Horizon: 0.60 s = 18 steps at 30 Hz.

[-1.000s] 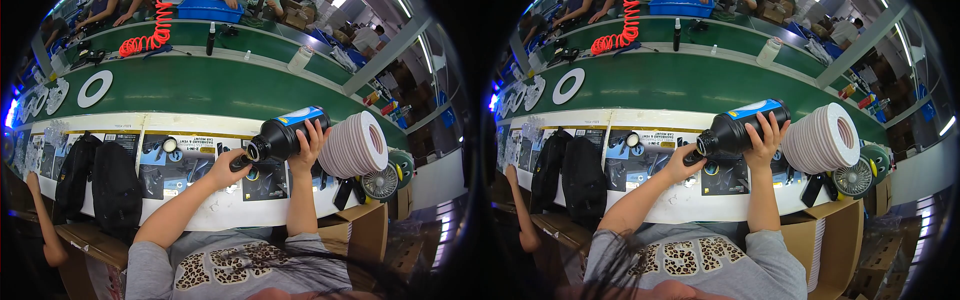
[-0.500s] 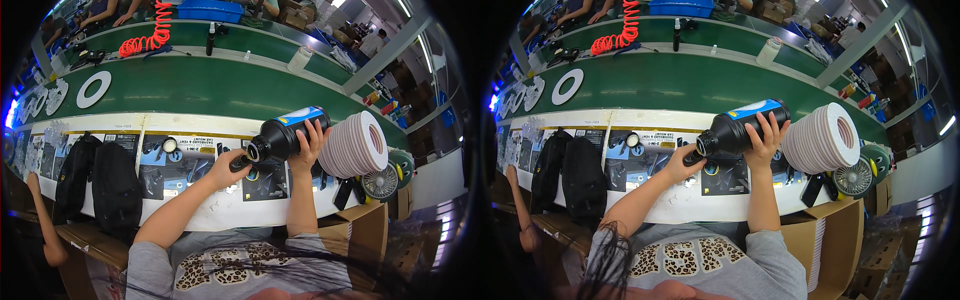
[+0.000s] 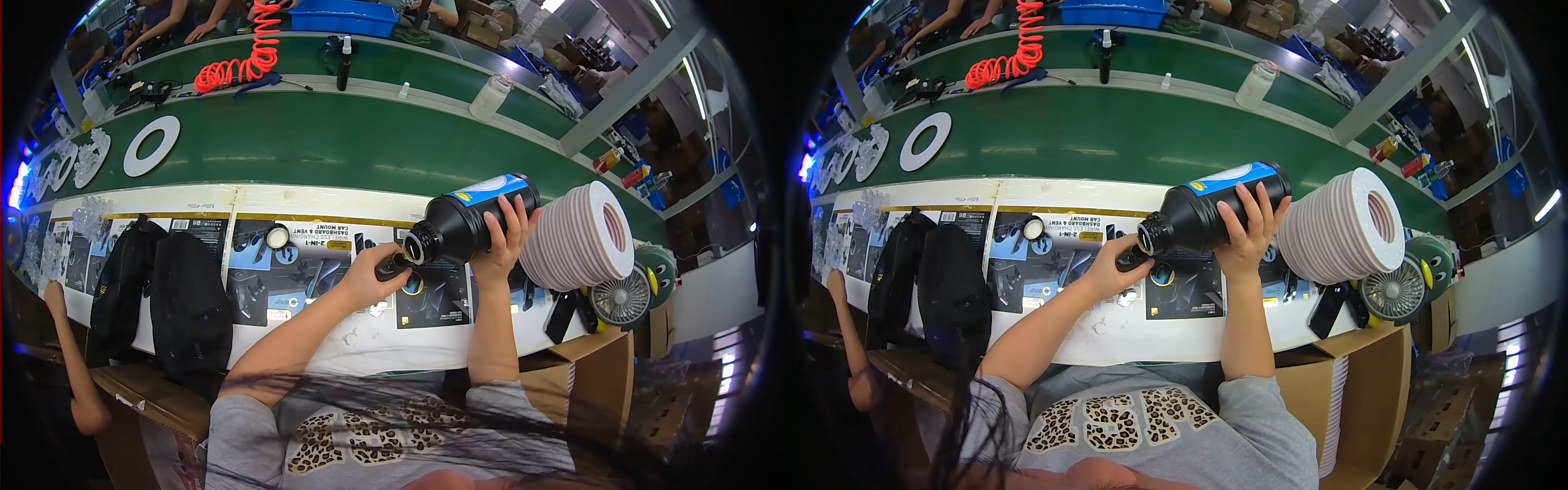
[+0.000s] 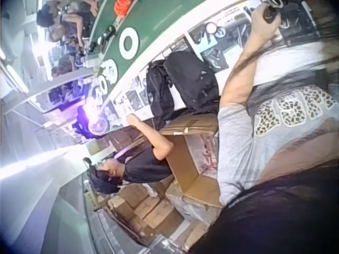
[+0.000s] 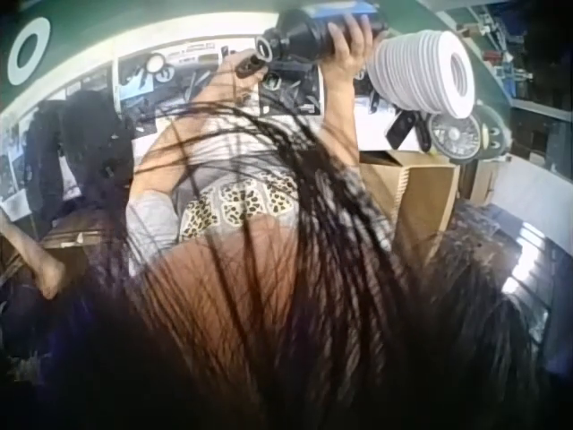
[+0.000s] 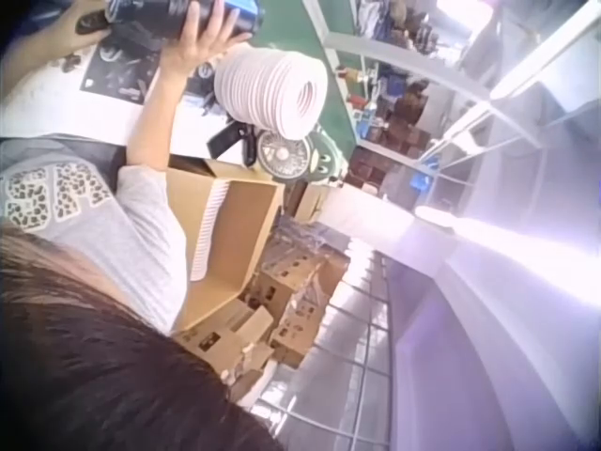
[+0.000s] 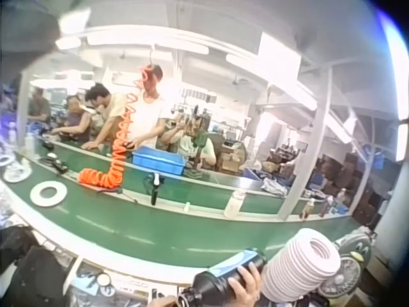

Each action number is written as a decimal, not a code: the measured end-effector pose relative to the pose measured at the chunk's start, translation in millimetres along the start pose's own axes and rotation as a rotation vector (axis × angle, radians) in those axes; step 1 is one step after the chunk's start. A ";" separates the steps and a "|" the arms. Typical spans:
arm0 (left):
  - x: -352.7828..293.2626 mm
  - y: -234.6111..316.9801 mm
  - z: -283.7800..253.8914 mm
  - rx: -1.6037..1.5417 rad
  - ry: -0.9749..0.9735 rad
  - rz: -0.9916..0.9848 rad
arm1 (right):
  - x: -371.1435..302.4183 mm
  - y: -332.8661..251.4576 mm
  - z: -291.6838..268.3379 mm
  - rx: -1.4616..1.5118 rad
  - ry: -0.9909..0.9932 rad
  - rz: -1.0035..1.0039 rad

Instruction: Applying sealant to LED ring components and refilling the applicator bottle on an assembly line.

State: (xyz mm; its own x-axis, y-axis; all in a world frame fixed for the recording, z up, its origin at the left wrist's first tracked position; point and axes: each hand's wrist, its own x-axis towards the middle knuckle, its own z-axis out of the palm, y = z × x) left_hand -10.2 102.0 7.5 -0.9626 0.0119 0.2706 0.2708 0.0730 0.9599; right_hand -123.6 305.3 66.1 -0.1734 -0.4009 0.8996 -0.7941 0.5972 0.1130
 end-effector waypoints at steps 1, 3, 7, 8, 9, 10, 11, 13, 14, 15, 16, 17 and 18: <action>-0.6 0.8 -0.5 0.001 0.002 0.000 | 0.8 -0.8 0.1 0.002 0.001 0.000; -1.3 2.1 -0.5 -0.014 0.005 -0.014 | 1.4 -1.7 -0.1 0.013 0.004 0.001; -0.4 5.9 -1.2 0.020 -0.010 -0.014 | -0.8 0.6 0.7 -0.001 0.005 -0.002; -0.4 7.9 -1.2 0.011 -0.011 -0.024 | -1.3 0.9 0.9 -0.003 0.005 -0.004; -0.4 9.2 -1.4 0.001 -0.010 -0.033 | -1.0 0.9 0.8 -0.005 0.006 -0.006; -0.3 8.8 -1.5 0.001 -0.011 -0.033 | -0.5 0.9 0.4 -0.006 0.006 -0.007; 0.1 7.4 -1.4 0.004 -0.011 -0.019 | -0.1 0.9 0.0 -0.007 0.004 -0.006; -0.1 4.1 -1.5 0.008 -0.009 -0.008 | -0.3 0.2 0.9 -0.006 0.002 -0.004; -0.5 2.9 -1.3 0.002 -0.006 -0.012 | -0.1 -0.5 1.4 0.003 0.004 0.000; -0.5 2.6 -0.9 -0.006 -0.004 -0.015 | -0.1 -0.7 1.1 0.011 0.005 0.003; -0.3 2.5 -0.7 -0.007 -0.005 -0.015 | -0.1 -0.5 0.8 0.010 0.005 0.003; 0.1 2.6 -0.5 -0.002 -0.007 -0.016 | 0.0 -0.2 0.6 0.006 0.004 0.004; 0.2 2.3 -0.3 0.003 -0.009 -0.018 | -0.4 0.0 0.7 0.004 0.003 0.005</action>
State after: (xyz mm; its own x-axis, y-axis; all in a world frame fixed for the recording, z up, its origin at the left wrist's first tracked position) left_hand -9.8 101.9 9.8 -0.9674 0.0191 0.2527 0.2534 0.0758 0.9644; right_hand -123.9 305.0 65.4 -0.1756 -0.3956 0.9015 -0.7952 0.5968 0.1070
